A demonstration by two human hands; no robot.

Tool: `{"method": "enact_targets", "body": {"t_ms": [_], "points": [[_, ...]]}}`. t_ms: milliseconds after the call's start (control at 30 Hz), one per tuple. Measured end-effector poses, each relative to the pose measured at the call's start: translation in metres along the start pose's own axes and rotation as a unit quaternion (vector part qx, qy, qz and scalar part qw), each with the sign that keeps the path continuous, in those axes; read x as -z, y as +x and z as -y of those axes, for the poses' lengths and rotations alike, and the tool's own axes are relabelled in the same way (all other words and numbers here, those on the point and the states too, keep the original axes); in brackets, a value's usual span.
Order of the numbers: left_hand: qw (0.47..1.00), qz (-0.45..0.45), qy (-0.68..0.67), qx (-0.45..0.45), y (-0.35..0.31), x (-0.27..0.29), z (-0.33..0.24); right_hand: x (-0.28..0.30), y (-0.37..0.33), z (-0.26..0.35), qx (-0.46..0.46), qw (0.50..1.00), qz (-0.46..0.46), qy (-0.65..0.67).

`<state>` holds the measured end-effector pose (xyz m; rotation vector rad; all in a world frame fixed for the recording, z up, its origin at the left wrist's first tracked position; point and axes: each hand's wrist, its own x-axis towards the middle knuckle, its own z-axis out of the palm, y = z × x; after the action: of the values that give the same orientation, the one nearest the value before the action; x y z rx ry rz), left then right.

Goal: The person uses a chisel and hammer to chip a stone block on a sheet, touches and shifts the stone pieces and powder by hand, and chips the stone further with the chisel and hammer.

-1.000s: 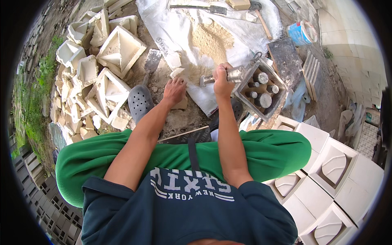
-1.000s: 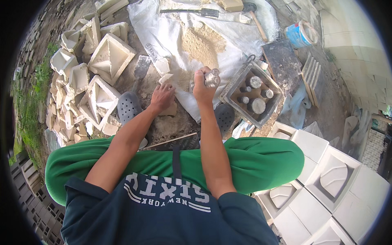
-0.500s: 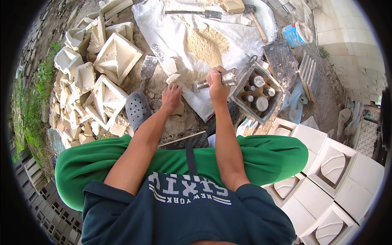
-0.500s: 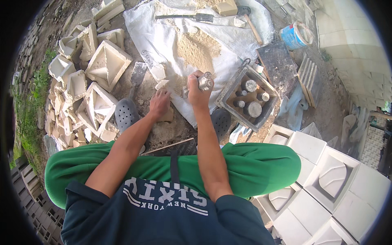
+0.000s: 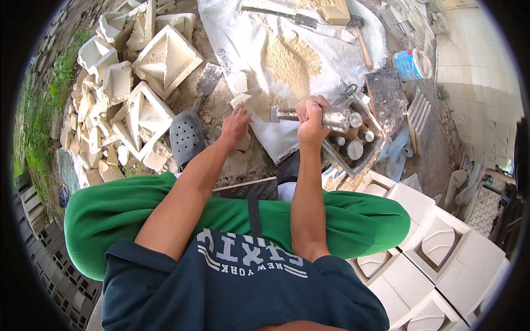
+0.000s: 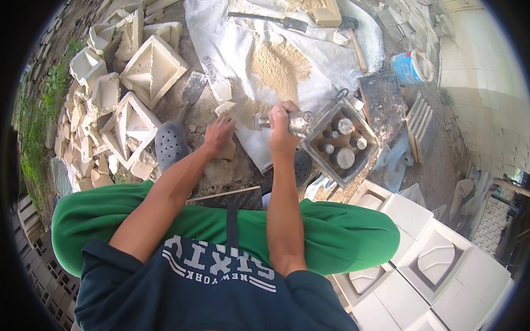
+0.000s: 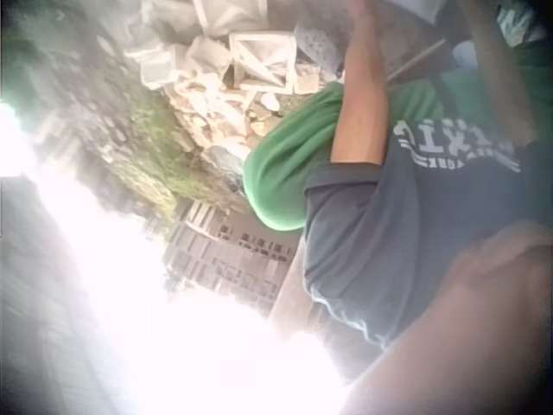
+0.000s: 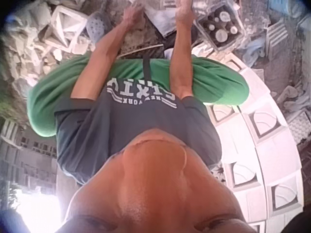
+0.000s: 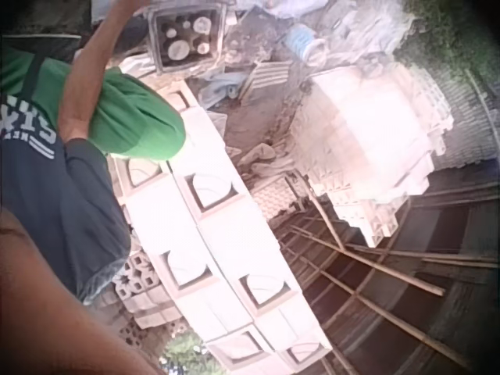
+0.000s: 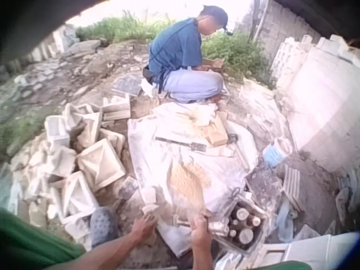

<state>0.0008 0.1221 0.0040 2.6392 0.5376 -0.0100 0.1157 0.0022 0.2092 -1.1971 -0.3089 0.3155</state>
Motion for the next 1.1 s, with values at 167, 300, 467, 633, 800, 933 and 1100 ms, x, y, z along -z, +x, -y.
{"method": "enact_targets", "body": {"t_ms": [167, 300, 467, 633, 800, 933, 1100], "points": [[0.999, -0.038, -0.015, -0.012, -0.004, -0.001, -0.002, -0.005, -0.010, -0.018, 0.003, 0.998, 0.042, -0.044], [1.000, 0.005, -0.002, -0.002, 0.001, -0.003, 0.000, -0.007, 0.004, -0.030, -0.047, 0.997, 0.047, -0.029], [1.000, -0.007, 0.004, -0.007, -0.001, -0.005, 0.002, -0.011, -0.004, -0.005, -0.010, 0.998, 0.051, -0.035], [1.000, 0.001, 0.005, -0.005, 0.001, -0.003, -0.001, 0.000, 0.003, -0.034, 0.000, 0.995, 0.051, -0.087], [1.000, 0.018, 0.012, 0.017, 0.005, 0.002, -0.002, -0.010, 0.008, 0.002, 0.003, 0.999, 0.024, -0.028], [0.999, -0.037, 0.000, -0.018, -0.003, 0.004, -0.006, 0.000, -0.001, 0.005, 0.041, 0.998, 0.034, -0.013], [1.000, 0.001, 0.017, -0.002, -0.003, 0.001, -0.004, 0.000, 0.011, -0.017, -0.015, 0.997, -0.060, -0.041]]}}
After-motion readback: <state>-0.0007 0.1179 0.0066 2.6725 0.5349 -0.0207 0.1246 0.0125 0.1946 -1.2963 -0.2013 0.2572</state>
